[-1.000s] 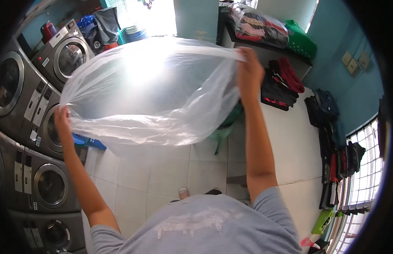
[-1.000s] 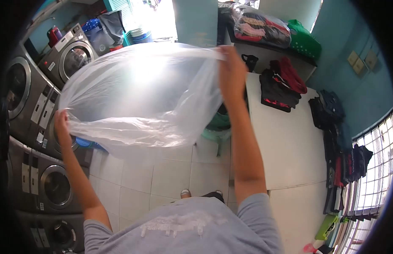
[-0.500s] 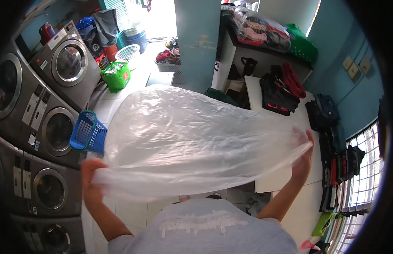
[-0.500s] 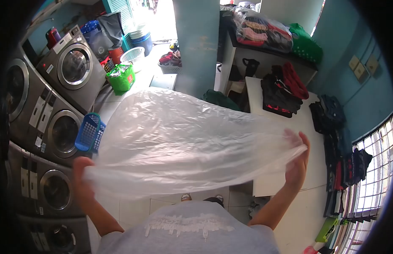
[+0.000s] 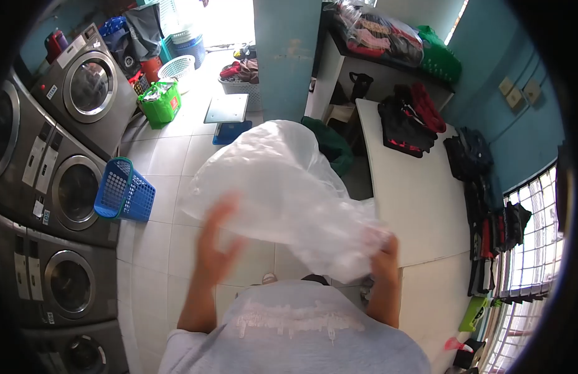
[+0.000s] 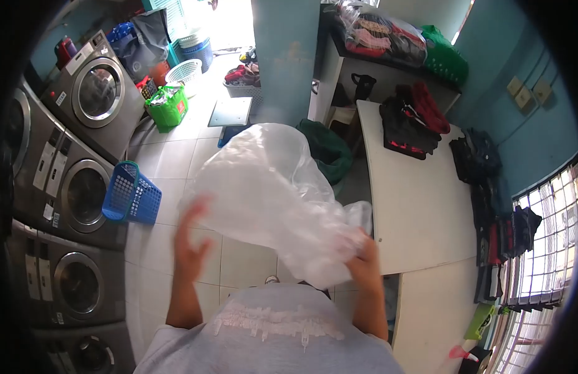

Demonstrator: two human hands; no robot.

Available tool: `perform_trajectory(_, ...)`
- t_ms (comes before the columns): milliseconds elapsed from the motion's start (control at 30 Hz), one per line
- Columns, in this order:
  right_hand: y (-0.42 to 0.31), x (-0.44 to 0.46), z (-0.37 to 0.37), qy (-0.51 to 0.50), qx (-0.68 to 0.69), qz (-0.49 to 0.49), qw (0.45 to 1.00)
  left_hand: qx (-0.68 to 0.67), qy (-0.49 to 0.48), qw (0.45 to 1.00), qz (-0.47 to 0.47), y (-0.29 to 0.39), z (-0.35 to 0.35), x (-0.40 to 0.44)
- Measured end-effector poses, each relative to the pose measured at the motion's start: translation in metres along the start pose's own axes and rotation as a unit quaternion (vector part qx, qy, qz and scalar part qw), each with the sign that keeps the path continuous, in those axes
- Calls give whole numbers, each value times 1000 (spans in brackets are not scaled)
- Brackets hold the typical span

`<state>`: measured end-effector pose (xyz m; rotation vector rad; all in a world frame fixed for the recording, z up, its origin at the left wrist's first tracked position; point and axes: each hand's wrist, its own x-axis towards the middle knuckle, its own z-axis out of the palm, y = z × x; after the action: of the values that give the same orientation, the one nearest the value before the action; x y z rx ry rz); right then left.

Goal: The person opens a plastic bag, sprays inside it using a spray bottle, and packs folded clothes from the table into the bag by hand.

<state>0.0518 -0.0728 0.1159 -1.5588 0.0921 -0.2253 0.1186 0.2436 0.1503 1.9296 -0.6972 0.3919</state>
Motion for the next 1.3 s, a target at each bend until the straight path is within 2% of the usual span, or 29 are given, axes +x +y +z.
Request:
perform_trajectory(33,-2,-10,-21,5,-7,-23,1000,33,77,995,-49,-17,-23,3)
perform_trajectory(67,-9,-21,-44,-2,7,-33,999,110,86,987,-82,-51,-45,2)
perform_trajectory(133,-21,-46,-93,34,-27,-40,998,-1,61,976,-209,-116,-63,-2)
perform_trajectory(167,-21,-68,-126,119,-195,-35,973,9,16,973,-231,-137,-63,4)
perform_trajectory(233,-57,-75,-135,249,-335,-33,908,29,-78,959,-271,-168,-51,23)
perform_trajectory(267,-76,-74,-135,317,-416,-27,852,44,-124,954,-271,-181,-41,36)
perform_trajectory(333,-117,-52,-106,440,-571,48,692,78,-218,936,-267,-201,-17,59)
perform_trajectory(400,-157,-15,-54,542,-645,196,501,-81,-257,914,-304,-227,19,66)
perform_trajectory(433,-167,1,-43,577,-644,258,431,-158,-274,892,-322,-242,42,68)
perform_trajectory(467,-173,14,-47,595,-639,302,382,-183,-312,871,-332,-257,70,63)
perform_trajectory(533,-144,13,-120,600,-679,257,337,-244,-360,823,-367,-276,140,38)
perform_trajectory(567,-122,-2,-166,574,-715,212,339,-281,-369,794,-393,-278,179,21)
perform_trajectory(633,-98,-20,-255,401,-822,221,340,-222,-316,797,-465,-268,255,-2)
perform_trajectory(700,-72,-39,-330,340,-828,224,385,-203,-286,793,-498,-240,287,5)
perform_trajectory(833,-14,-81,-464,399,-699,191,562,-219,-338,758,-513,-182,257,69)
perform_trajectory(900,12,-91,-519,434,-598,159,655,-216,-414,709,-528,-172,216,81)
perform_trajectory(967,36,-96,-558,456,-499,132,725,-196,-520,622,-551,-195,169,63)
perform_trajectory(1033,57,-95,-590,466,-413,108,775,-408,-508,682,-332,-118,149,75)
perform_trajectory(1100,80,-84,-615,466,-336,81,815,-327,-545,701,-323,-72,153,76)
perform_trajectory(1200,113,-63,-643,447,-251,40,857,-372,-524,601,-476,-77,147,35)
perform_trajectory(1233,123,-57,-648,436,-236,31,868,-408,-502,614,-453,-74,148,43)
perform_trajectory(1300,138,-47,-661,419,-210,31,883,-406,-420,619,-525,-62,146,51)
